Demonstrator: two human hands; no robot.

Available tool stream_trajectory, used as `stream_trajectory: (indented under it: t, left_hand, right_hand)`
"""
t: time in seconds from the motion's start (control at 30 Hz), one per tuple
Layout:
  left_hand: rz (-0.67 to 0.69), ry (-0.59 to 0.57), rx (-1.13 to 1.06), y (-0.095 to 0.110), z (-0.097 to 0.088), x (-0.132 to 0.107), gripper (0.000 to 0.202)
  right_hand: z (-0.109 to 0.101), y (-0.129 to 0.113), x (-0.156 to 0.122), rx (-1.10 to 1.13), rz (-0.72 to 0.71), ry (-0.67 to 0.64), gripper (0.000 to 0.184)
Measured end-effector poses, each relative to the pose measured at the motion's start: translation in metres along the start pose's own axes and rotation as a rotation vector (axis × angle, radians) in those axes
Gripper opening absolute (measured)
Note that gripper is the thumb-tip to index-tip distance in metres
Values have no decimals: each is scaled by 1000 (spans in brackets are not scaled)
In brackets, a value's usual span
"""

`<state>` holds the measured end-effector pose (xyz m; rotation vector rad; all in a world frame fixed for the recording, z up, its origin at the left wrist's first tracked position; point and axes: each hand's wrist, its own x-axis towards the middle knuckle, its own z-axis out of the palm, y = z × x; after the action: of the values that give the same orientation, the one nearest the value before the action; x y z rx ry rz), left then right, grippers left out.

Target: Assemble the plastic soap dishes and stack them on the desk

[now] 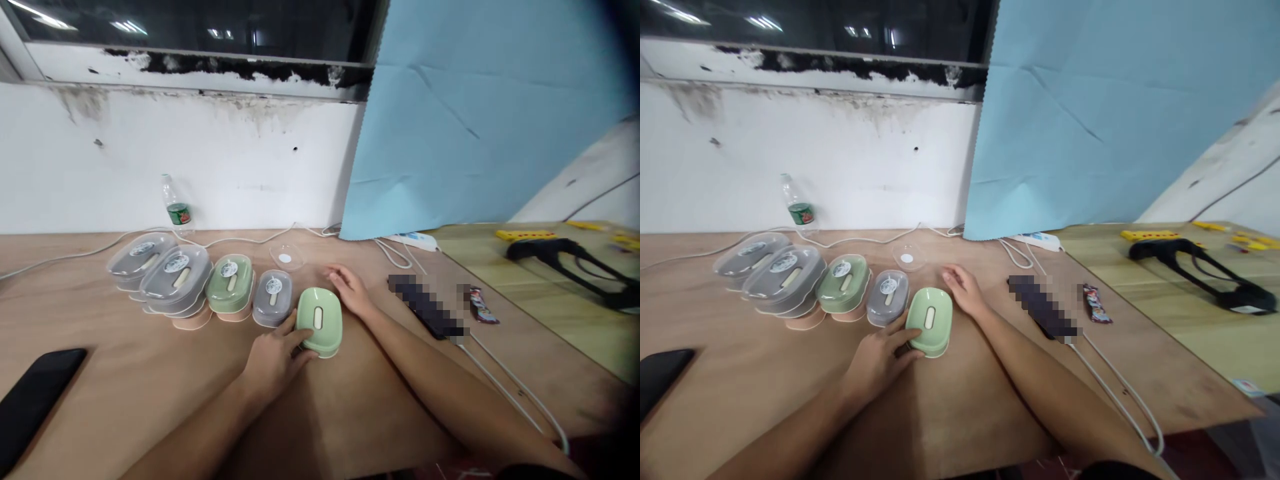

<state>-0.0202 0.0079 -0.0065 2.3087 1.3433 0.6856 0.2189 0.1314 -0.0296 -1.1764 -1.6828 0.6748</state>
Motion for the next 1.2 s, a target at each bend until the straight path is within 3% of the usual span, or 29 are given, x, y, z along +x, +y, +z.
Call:
stream_trajectory:
  t: [0.13,0.3,0.53,0.6,0.77,0.87,1.07,1.2]
  left_hand:
    - [-7,87,-223,1,7,-1,32]
    - [-51,233,-593,7,13,2,31]
    - [-145,392,-966,9,17,6,30]
    - [-154,402,-1028,10,19,6,30]
    - [-143,354,-1066,15,19,5,29]
    - [-143,372,-1109,16,18,6,29]
    - [-179,478,-1165,12,14,11,31]
    - [-177,581,-1139,9,12,13,32]
  right_hand:
    - [-10,-16,-31,184,132,-174,47]
    - [2,-32,-35,502,299,-271,59]
    - [0,-35,-36,555,276,-290,58]
    - [0,-34,-36,578,259,-261,56]
    - [2,-28,-30,534,243,-35,36]
    - [-3,-26,-28,438,194,-15,30]
    - [-10,-29,-26,284,97,-11,20]
    - [-19,-11,-16,275,116,99,16]
